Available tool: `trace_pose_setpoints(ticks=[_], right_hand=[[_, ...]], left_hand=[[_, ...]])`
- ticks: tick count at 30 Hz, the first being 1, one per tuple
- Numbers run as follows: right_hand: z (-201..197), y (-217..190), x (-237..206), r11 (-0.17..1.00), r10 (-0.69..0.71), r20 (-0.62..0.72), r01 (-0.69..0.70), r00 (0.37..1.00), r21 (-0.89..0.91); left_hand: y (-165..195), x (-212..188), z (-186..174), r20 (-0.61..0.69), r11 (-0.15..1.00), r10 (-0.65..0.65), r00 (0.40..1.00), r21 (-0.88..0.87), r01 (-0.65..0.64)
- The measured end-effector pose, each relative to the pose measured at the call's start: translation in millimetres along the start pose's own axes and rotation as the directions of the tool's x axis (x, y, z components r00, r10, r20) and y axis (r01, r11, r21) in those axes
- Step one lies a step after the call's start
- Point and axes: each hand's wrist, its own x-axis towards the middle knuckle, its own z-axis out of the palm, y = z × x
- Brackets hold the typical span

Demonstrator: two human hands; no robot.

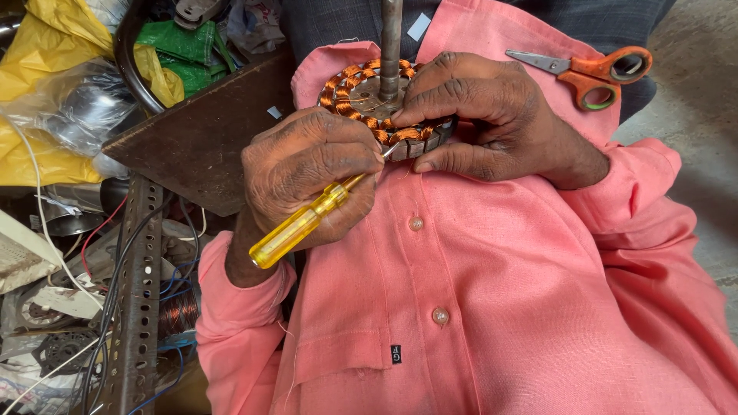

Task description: The person sits on the ground holding a copper-wound motor stator on their lap and uses a yellow-handled screwdriver to work on the windings. They then set the screwdriver aside, press and reposition components around the stator by hand, and finally rest the stator on their leg.

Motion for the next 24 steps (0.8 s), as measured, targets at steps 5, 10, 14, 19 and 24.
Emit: trace_pose_setpoints(ticks=[5,10,14,19,24], right_hand=[[-0.6,-0.9,-2.0,1.000,0.003,0.002,-0.003,1.000,0.006],[-0.8,-2.4,-2.1,1.000,-0.003,0.005,0.003,1.000,-0.009],[-1.7,-2.6,-2.2,1.000,-0.011,0.005,0.011,1.000,-0.001],[-1.6,-0.7,-3.3,1.000,-0.021,0.002,0.021,1.000,-0.005],[-0.8,1.1,-5.7,1.000,-0.030,-0.009,0.031,0.999,0.007]], left_hand=[[0.5,1.8,2.5,-0.004,1.000,0.029,1.000,0.001,-0.029],[2.5,5.0,2.8,0.005,1.000,-0.003,1.000,-0.020,0.003],[4.1,8.0,2.1,0.023,1.000,-0.016,1.000,0.006,0.016],[6.3,13.7,0.3,0.068,0.999,-0.010,0.998,0.049,0.007],[8.3,18.3,2.9,0.059,0.996,0.054,0.997,0.065,-0.057]])
